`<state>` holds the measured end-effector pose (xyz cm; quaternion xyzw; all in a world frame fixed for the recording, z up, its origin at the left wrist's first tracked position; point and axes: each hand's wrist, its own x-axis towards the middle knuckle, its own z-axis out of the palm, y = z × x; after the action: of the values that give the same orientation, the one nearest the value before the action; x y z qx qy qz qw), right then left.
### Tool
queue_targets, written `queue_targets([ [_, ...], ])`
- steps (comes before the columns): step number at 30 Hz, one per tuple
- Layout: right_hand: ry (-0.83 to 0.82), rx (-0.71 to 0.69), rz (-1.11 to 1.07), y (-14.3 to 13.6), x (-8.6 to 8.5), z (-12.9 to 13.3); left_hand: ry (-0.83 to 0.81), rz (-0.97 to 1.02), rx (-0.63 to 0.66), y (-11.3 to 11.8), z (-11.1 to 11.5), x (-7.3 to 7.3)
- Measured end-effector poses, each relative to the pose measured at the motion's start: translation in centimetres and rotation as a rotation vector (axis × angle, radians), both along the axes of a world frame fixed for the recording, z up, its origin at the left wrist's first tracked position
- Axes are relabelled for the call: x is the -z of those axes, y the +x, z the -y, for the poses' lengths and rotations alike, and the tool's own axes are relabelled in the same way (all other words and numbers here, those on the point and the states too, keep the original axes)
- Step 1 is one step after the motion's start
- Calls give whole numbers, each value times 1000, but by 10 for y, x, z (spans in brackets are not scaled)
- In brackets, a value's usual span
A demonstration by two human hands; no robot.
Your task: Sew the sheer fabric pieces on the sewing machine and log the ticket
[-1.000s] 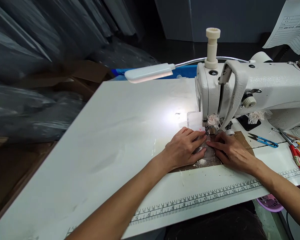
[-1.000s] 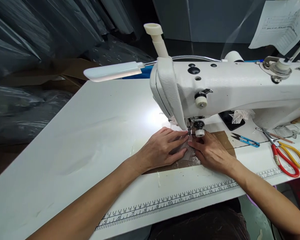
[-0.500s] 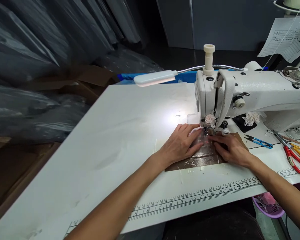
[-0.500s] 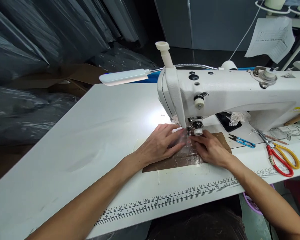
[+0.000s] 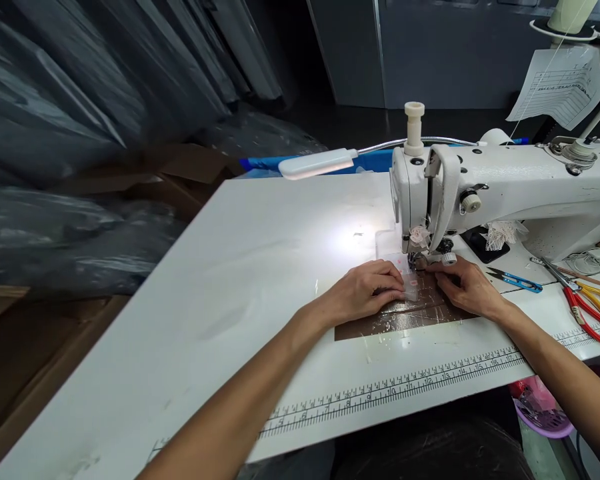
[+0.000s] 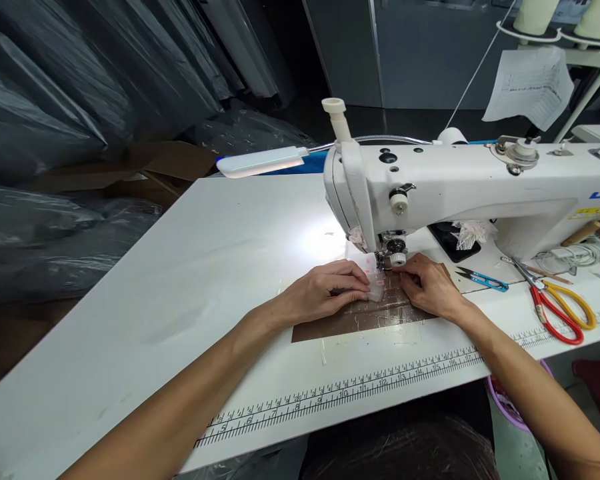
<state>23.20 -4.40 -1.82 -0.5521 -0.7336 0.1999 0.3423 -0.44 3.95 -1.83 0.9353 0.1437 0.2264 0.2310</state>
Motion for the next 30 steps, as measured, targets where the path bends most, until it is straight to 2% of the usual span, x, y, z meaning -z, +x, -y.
queue_targets([
  [8,-20,-23,24,0,-3,1,-3,-6,-10,-1,2,-11],
  [15,114,-16,60,-2,2,2,165,222,-81,10,10,-1],
  [23,128,-153,387,-3,6,6,372,114,-32,12,10,7],
  [30,95,-170,392,-4,7,6,439,121,30,12,11,3],
])
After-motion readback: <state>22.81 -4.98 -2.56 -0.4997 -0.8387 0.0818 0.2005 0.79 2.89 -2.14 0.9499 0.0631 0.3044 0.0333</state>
